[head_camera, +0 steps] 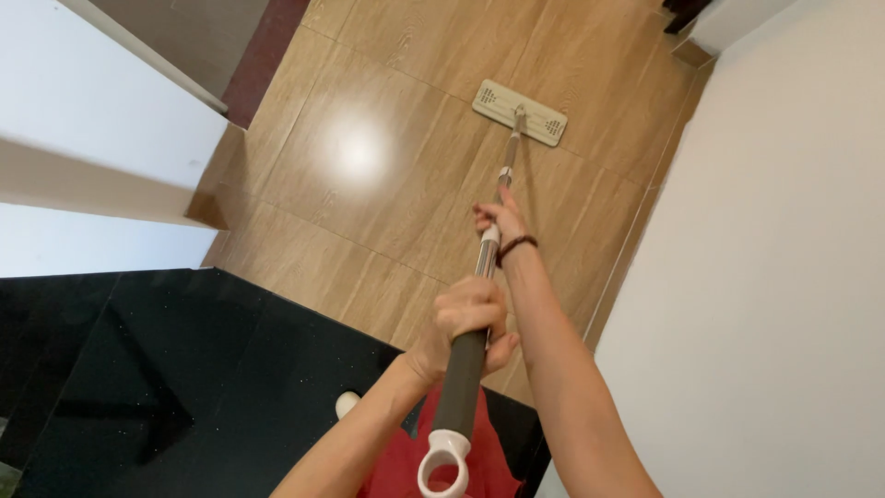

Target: Mop the floor of a hallway and stairs using a flat mop.

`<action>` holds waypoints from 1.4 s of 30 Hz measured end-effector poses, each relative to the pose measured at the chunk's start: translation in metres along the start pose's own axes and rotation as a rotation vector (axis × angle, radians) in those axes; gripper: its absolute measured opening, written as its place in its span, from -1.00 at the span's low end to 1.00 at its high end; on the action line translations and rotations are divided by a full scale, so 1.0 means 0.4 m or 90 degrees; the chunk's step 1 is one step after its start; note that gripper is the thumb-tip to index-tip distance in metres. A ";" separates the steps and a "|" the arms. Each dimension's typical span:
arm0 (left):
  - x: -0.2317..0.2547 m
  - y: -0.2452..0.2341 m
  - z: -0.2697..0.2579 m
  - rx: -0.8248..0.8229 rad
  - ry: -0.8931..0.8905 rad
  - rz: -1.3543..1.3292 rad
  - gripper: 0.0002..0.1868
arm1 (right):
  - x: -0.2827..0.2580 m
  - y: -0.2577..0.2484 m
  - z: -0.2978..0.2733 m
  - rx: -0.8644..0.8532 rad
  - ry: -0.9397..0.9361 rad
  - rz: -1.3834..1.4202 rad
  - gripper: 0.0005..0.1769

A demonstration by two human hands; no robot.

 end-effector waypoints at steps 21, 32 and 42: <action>0.144 -0.080 -0.178 -0.152 0.063 -0.006 -0.38 | 0.230 0.026 -0.267 0.035 0.073 0.198 -0.55; 0.360 -0.240 -0.367 -0.003 0.162 0.002 -0.67 | 0.417 0.158 -0.546 0.028 0.093 0.166 -0.29; 0.276 -0.247 -0.204 0.058 0.064 -0.103 -0.70 | 0.446 0.193 -0.371 0.088 0.162 0.179 0.15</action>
Point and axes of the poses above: each hand's wrist, its own z-axis towards the middle knuckle, its own y-axis out of the palm, x = y × z, the point moved 7 cm from there along z, towards the middle knuckle, and after that the axes turned 5 degrees about -y, right-handed, at the moved point
